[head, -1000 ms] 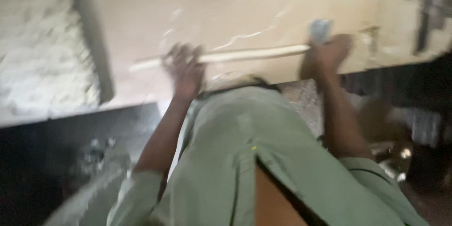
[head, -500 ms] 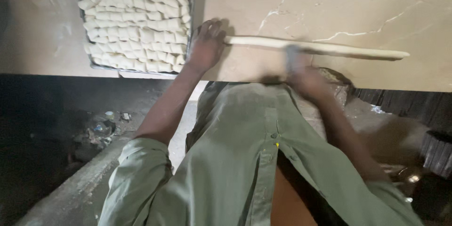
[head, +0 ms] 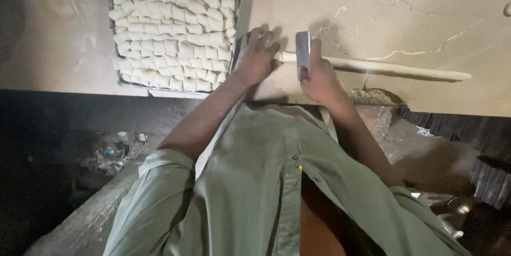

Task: The person kneads a piece of dough, rolls it by hand on the table into a long rope, cuts the rope into small pieces with a dough scraper, and places the cut pieces onto a tray with other shaped dough pieces.

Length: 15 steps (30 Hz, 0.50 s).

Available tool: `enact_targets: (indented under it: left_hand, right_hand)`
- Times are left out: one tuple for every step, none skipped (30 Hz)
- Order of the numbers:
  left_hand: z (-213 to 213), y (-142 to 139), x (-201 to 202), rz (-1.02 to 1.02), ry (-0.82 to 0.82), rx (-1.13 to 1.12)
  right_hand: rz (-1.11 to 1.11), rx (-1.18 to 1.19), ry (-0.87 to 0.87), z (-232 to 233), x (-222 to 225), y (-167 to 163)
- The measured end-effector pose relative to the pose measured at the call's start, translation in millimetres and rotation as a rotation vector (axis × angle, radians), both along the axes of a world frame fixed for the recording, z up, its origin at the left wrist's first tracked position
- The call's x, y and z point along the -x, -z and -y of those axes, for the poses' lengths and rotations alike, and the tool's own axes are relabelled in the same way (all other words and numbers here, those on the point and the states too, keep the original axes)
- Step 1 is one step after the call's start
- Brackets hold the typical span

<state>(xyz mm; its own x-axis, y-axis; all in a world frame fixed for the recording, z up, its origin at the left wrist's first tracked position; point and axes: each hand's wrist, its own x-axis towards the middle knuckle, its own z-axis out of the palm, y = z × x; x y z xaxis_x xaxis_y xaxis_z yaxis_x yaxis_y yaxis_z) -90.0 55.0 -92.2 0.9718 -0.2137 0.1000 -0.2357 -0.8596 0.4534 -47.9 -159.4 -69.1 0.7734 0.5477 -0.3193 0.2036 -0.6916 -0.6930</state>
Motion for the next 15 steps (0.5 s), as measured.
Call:
enact_targets:
  left_hand:
    - [3.4, 0.7, -1.9, 0.004, 0.009, 0.004]
    - [6.5, 0.2, -4.4, 0.004, 0.021, 0.007]
    - [10.5, -0.4, -5.7, -0.004, 0.034, 0.016]
    - [13.4, -0.6, -6.2, -0.018, 0.053, 0.003]
    - [16.8, -0.9, -8.4, -0.02, 0.067, -0.011]
    - [17.9, -1.8, -10.0, -0.024, 0.08, -0.032]
    - [22.2, -2.2, -11.1, 0.017, 0.082, -0.014]
    - [24.4, -2.6, -11.8, 0.059, 0.082, 0.001]
    - [27.5, -2.5, -13.5, 0.104, 0.082, 0.013]
    - [30.3, -2.2, -14.8, 0.09, 0.097, -0.003]
    - [33.7, -1.7, -16.3, 0.068, 0.114, -0.016]
    - [38.3, -1.0, -17.1, 0.043, 0.129, -0.024]
    - [42.0, -0.4, -19.0, 0.049, 0.119, -0.024]
    - [45.5, -0.1, -19.7, 0.054, 0.112, -0.029]
    - [50.6, 0.3, -21.1, 0.059, 0.107, -0.028]
  right_hand:
    - [-0.003, 0.041, -0.018, 5.3, 0.3, 2.1]
    - [-0.009, 0.083, -0.034, 8.3, 0.2, 2.1]
    - [-0.024, 0.13, -0.048, 12.8, -0.4, 1.0]
    - [-0.021, 0.121, -0.036, 15.2, -1.2, 0.4]
    - [-0.007, 0.114, -0.029, 19.0, -3.2, -1.1]
    - [0.006, 0.097, -0.022, 21.3, -4.9, -2.4]
    - [-0.06, 0.139, 0.026, 24.4, -6.9, -4.1]
    - [-0.125, 0.176, 0.072, 27.3, -8.1, -5.7]
    - [-0.186, 0.21, 0.118, 30.8, -9.6, -7.2]
    - [-0.128, 0.197, 0.073, 34.4, -9.9, -8.4]
    - [-0.078, 0.188, 0.028, 39.1, -10.1, -9.4]
    - [-0.031, 0.182, -0.019, 43.4, -9.1, -9.6]
    - [-0.009, 0.132, 0.022, 49.1, -8.6, -9.8]
    - [0.011, 0.078, 0.066, 54.4, -7.2, -9.1]
    - [0.032, 0.028, 0.111, 60.6, -6.3, -8.7]
